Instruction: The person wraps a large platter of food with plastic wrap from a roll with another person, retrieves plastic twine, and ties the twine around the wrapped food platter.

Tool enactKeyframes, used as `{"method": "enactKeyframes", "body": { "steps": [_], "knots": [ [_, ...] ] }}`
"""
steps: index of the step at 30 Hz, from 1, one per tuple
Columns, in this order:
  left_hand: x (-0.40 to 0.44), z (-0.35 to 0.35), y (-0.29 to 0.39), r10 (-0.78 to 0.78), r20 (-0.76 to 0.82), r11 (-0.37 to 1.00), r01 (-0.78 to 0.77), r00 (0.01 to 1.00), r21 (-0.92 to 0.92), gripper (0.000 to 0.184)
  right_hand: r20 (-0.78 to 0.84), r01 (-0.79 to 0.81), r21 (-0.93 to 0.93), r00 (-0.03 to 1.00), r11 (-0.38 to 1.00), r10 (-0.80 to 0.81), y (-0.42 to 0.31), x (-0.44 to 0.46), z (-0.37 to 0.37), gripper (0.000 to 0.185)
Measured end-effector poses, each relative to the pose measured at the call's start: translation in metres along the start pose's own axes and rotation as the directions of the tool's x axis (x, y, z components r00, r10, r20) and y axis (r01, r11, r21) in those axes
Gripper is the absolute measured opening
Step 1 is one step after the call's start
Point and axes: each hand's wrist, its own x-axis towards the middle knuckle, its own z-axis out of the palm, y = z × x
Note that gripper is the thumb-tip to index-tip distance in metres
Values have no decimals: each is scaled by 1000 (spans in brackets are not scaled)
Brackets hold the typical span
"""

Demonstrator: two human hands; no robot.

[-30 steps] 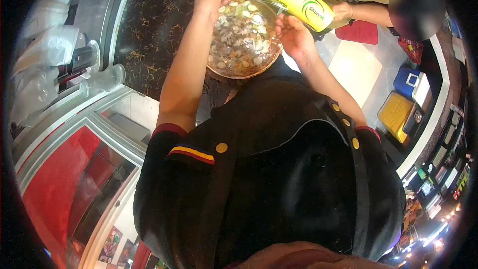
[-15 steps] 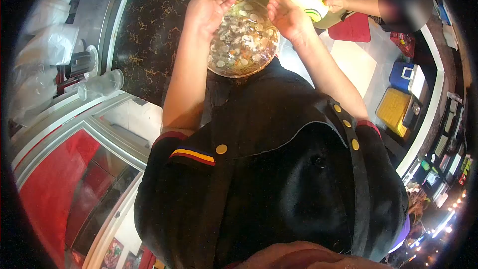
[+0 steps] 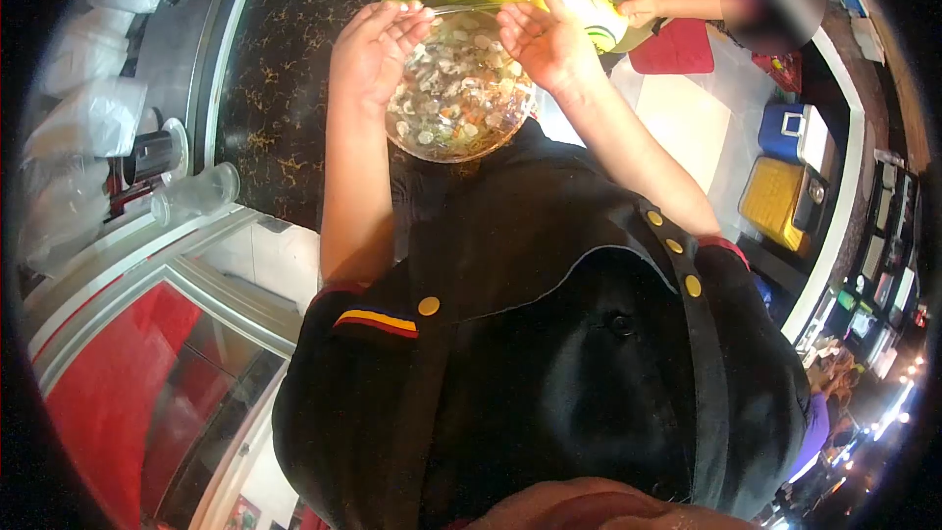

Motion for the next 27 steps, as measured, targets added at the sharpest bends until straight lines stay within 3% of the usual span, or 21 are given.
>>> {"method": "enactKeyframes", "body": {
  "steps": [3,5,8,14,16,20,22,26,27],
  "knots": [
    [-4,-8,1,-6,-4,1000,6,1000,-1,8,-80,38,-75,996,996,-44,3,4,-1,39],
    [-3,-12,1,10,-44,1000,-9,999,9,7,-45,145,-83,988,986,-150,7,6,-4,25],
    [16,-31,8,74,-122,996,-68,990,51,7,32,168,-96,986,981,-166,9,2,-5,19],
    [22,-25,38,142,-176,983,-159,974,-87,11,159,269,-242,959,932,-235,11,-34,31,11],
    [19,-24,46,130,-171,954,-170,977,-248,12,211,293,-274,948,916,-240,14,-41,35,10],
    [5,-31,48,218,-242,950,-263,945,-169,12,290,348,-394,925,850,-245,22,-53,29,14],
    [3,-40,39,311,-299,936,-345,902,-69,11,407,426,-546,887,722,-216,26,-56,22,15],
    [6,-35,27,334,-196,895,-375,922,-243,12,512,452,-566,848,689,-136,45,-62,21,13],
    [3,-27,32,340,-103,871,-354,935,-341,22,478,378,-520,872,766,-106,49,-64,23,13]
  ]
}}
